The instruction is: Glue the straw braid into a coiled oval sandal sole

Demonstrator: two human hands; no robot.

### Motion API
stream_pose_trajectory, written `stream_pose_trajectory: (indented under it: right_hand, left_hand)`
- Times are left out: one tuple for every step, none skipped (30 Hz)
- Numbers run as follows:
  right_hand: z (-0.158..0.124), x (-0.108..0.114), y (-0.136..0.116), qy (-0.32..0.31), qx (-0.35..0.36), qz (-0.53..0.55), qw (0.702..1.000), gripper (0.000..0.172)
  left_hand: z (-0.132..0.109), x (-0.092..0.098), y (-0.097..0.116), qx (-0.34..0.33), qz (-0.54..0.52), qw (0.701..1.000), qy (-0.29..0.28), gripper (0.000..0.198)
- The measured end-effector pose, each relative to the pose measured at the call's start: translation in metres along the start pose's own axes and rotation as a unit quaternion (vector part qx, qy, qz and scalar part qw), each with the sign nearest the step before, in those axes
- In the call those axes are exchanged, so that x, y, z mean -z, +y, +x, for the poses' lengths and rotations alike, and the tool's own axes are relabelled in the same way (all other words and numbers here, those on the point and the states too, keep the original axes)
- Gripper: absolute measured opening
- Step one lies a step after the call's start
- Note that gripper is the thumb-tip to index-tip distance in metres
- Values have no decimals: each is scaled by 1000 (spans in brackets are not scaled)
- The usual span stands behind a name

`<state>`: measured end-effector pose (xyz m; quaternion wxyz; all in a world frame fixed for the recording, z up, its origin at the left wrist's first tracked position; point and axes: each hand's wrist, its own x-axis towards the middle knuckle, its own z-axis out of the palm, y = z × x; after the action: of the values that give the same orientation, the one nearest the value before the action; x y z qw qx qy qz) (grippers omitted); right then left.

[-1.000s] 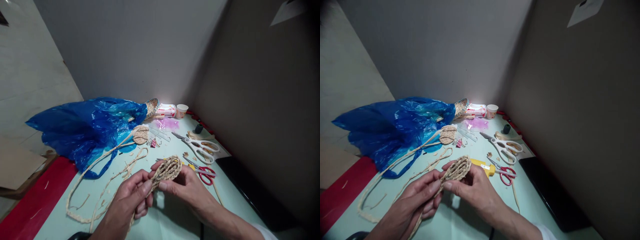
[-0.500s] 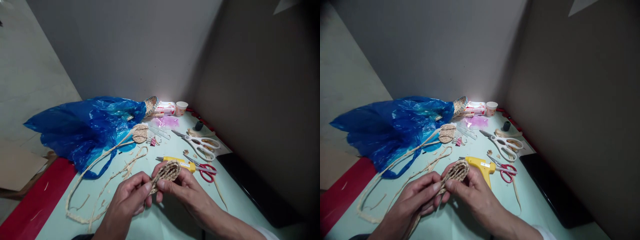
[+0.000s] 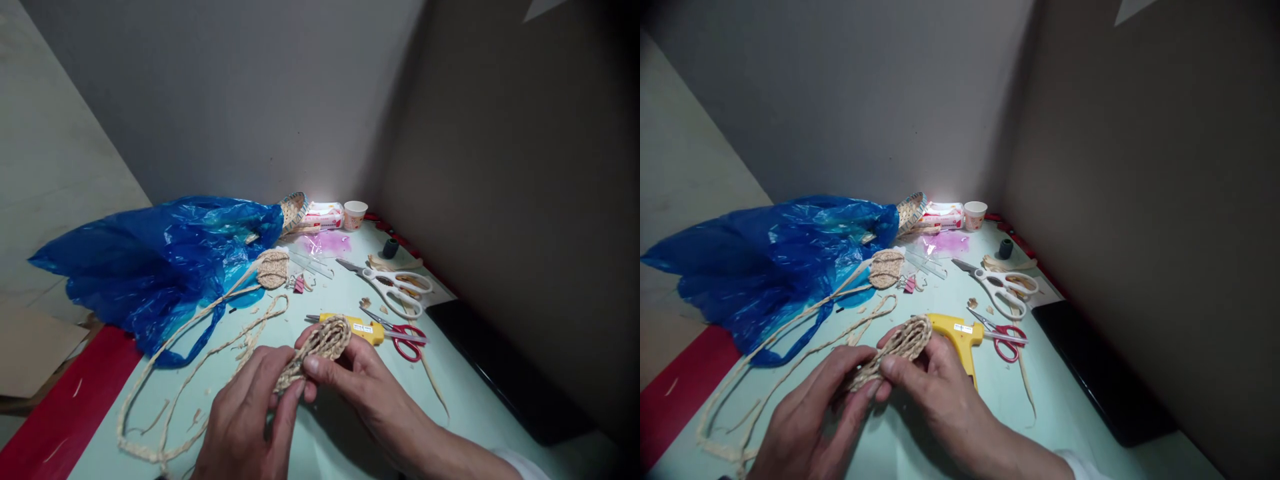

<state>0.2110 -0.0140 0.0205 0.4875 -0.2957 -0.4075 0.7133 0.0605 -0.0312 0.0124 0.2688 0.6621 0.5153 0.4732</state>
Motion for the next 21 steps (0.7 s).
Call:
stream_pose_trajectory:
  right_hand:
    - [-1, -1, 0, 1, -1, 4, 1000, 16]
    - [-1, -1, 1, 1, -1, 7, 1000, 16]
    - [-2, -2, 2, 2, -1, 11, 1000, 16]
    - [-3, -2, 2, 5, 0, 14, 1000, 17]
    - [-3, -2, 3, 9, 0, 17, 1000, 18]
    - [-3, -2, 4, 12, -1, 19, 1000, 18]
    - [-4, -2, 4, 12, 0, 19, 1000, 19]
    - [-4, -2, 5, 14, 1, 20, 1000, 20]
    - [-3, -2, 5, 17, -1, 20, 1000, 20]
    - [-3, -3, 6, 19, -2, 19, 1000, 19]
    - [-3, -3, 6, 22, -3, 17, 1000, 19]
    - [-3, -3, 7, 23, -2, 13, 1000, 19]
    - [-3, -3, 7, 24, 0, 7, 1000, 19]
    - [-2, -2, 7, 23, 3, 0, 1000, 20]
    - [-2, -2, 8, 21, 8, -9, 1000, 22]
    - [-3, -1, 8, 20, 11, -17, 1000, 24]
    - [-3, 0, 9, 21, 11, -23, 999, 24]
    - [-3, 1, 10, 27, 9, -26, 999, 24]
    - [-3, 1, 11, 35, 3, -26, 999, 23]
    - [-4, 2, 12, 44, -3, -26, 999, 23]
    - [-4, 2, 13, 50, -8, -24, 998, 24]
  left_hand:
    - [0, -1, 0, -24, 12, 1000, 1, 17]
    - [0, -1, 1, -45, 25, 999, 2, 16]
    - [1, -2, 1, -62, 35, 997, 1, 15]
    - [1, -2, 2, -75, 43, 996, -1, 15]
    - [2, -2, 2, -86, 49, 995, -2, 15]
    - [3, -2, 2, -95, 53, 994, -3, 17]
    - [4, -1, 1, -106, 57, 993, -1, 18]
    - [5, 0, 0, -119, 63, 991, 3, 20]
    - [6, 1, -2, -138, 75, 988, 2, 22]
    - [7, 3, -4, -162, 93, 982, -8, 24]
    - [8, 5, -7, -188, 113, 975, -22, 27]
    - [9, 6, -9, -213, 134, 967, -40, 29]
    - [9, 8, -12, -234, 153, 959, -56, 30]
    - [10, 9, -15, -247, 166, 953, -63, 30]
    - [10, 10, -17, -253, 176, 949, -65, 29]
    - [10, 10, -18, -255, 182, 948, -59, 29]
    - [10, 10, -19, -257, 184, 947, -53, 28]
    - [10, 10, -20, -261, 184, 946, -49, 28]
    - [10, 9, -21, -264, 183, 946, -45, 29]
    - [9, 9, -21, -268, 182, 945, -45, 29]
    - [9, 9, -21, -271, 179, 945, -44, 29]
